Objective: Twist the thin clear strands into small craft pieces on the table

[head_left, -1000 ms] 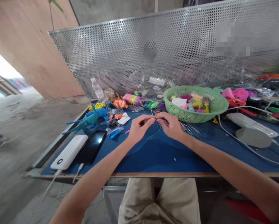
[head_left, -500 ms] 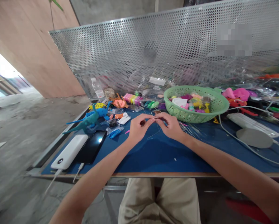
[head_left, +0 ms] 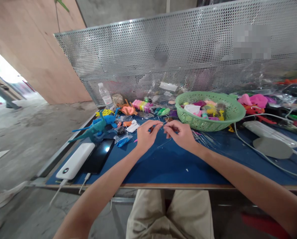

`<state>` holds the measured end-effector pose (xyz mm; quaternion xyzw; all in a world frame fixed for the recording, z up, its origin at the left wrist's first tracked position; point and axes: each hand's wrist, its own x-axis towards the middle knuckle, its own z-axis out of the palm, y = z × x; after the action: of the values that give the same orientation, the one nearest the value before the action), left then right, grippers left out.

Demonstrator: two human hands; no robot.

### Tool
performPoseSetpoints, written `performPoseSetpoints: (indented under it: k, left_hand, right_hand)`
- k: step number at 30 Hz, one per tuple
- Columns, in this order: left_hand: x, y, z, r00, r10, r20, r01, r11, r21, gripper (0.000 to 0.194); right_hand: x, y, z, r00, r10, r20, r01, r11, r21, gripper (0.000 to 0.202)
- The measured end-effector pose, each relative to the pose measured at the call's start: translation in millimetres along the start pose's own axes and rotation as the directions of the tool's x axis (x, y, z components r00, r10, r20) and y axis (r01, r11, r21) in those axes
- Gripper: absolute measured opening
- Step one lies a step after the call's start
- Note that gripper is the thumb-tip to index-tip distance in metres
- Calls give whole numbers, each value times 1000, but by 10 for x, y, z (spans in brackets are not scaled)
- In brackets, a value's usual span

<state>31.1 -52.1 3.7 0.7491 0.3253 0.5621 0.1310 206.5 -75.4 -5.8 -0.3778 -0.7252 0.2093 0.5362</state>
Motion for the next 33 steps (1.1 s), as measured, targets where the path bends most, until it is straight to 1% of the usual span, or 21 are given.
performPoseSetpoints:
  k: [2,5,9,12,20,24,29,33]
  left_hand:
    - [3,-18,-9,1000,12,16,-12,1000,-4,17]
    - [6,-48,-23,997,26,71,-23,999,-33,16]
    - [9,-63,-33,994,-34,105,40,997,-62,19]
    - [11,-58,-41,992,-46,119,54,997,-60,22]
    - [18,-17,-48,990,-73,119,82,994,-71,21]
    - [14,-3,-39,990,-86,111,92,994,-53,20]
    - [-1,10,-36,990,-71,122,74,997,-16,21]
    - [-4,16,-37,992,-63,110,65,998,-15,24]
  right_hand:
    - [-1,0,-11,1000,-5,2,5,1000,0,13]
    - [7,23,-35,1000,-24,-2,24,1000,-17,12]
    - [22,64,-63,1000,-27,2,27,999,-27,14]
    - [28,81,-71,999,-31,-9,31,999,-42,17]
    - [32,64,-74,998,-65,19,67,995,-77,12]
    - [31,90,-63,998,-54,23,56,996,-70,12]
    - [24,142,-50,1000,-21,22,22,999,-47,13]
    - [24,142,-59,999,-34,37,36,997,-63,12]
